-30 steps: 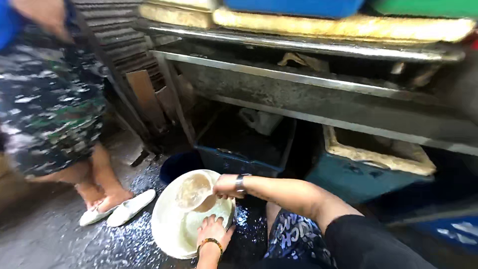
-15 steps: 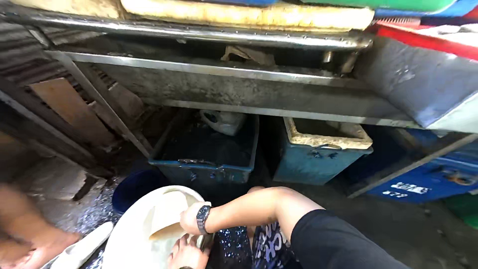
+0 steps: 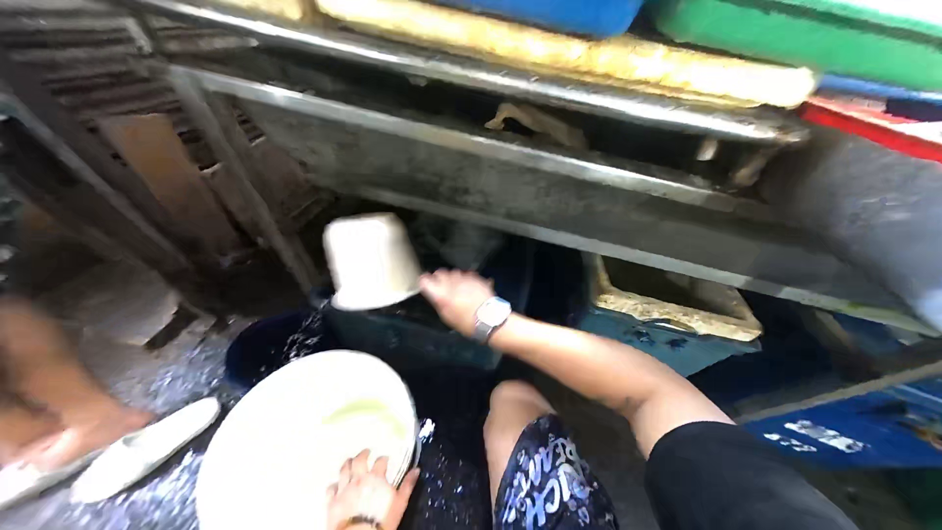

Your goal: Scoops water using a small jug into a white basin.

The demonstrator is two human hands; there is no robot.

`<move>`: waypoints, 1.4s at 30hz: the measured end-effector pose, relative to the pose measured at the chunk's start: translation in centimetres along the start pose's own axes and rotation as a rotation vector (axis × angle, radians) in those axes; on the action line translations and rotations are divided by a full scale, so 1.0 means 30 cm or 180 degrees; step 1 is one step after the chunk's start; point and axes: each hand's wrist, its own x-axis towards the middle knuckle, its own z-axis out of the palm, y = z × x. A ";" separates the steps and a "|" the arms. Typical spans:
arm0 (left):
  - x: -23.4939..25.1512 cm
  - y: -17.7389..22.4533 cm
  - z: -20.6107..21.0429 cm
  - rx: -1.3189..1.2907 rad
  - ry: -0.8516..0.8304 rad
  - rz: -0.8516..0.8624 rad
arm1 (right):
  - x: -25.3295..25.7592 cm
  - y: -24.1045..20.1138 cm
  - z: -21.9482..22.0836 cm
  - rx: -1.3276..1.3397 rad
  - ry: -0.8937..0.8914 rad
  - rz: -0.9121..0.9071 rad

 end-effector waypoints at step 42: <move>-0.016 0.008 -0.043 0.0088 -0.0585 -0.0112 | -0.023 -0.024 -0.151 0.4228 -0.1980 0.1220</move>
